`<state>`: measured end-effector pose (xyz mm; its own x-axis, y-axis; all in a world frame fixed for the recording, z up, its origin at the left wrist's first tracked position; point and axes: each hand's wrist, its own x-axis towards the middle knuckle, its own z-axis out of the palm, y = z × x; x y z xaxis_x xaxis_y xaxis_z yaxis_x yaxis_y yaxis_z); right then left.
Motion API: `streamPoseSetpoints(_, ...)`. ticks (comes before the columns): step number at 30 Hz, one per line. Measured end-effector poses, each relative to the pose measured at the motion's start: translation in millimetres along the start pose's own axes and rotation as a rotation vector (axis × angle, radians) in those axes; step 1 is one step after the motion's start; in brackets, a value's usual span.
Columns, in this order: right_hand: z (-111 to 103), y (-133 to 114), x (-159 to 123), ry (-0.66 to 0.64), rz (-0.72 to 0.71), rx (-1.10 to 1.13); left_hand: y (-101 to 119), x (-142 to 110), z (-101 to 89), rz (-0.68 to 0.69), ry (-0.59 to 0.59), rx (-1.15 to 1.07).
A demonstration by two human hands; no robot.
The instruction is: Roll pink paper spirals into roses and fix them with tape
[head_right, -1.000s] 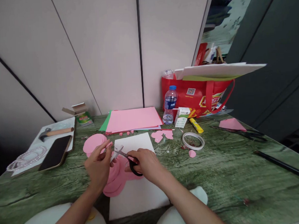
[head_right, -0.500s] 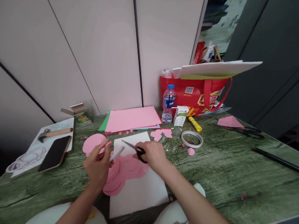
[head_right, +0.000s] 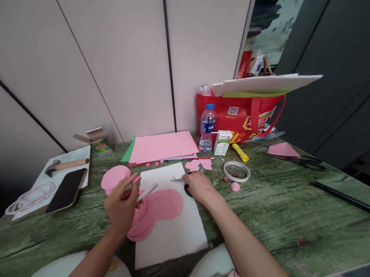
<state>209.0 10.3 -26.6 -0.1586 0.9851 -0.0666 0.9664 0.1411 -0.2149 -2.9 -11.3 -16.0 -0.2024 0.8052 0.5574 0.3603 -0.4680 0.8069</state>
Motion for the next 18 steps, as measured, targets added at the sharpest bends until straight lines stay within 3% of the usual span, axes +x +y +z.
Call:
streamPoseSetpoints(4, -5, -4, -4, 0.105, -0.024, 0.067, -3, -1, -0.4, 0.002, -0.025, 0.004)
streamPoseSetpoints(9, 1, -32, -11, 0.197, -0.411, 0.678, 3, -3, -0.4, -0.031, -0.039, -0.055)
streamPoseSetpoints(11, 6, -43, -11, 0.216, -0.501, 0.766, 6, -3, 0.0, -0.053, -0.059, -0.068)
streamPoseSetpoints(15, 4, -40, -6, 0.31, -0.429, 0.721, 6, 2, 0.6, -0.055, -0.001, -0.081)
streamPoseSetpoints(18, -8, -9, -3, 0.403, -0.198, 0.52, 4, 7, 1.1, -0.147, 0.032, -0.162)
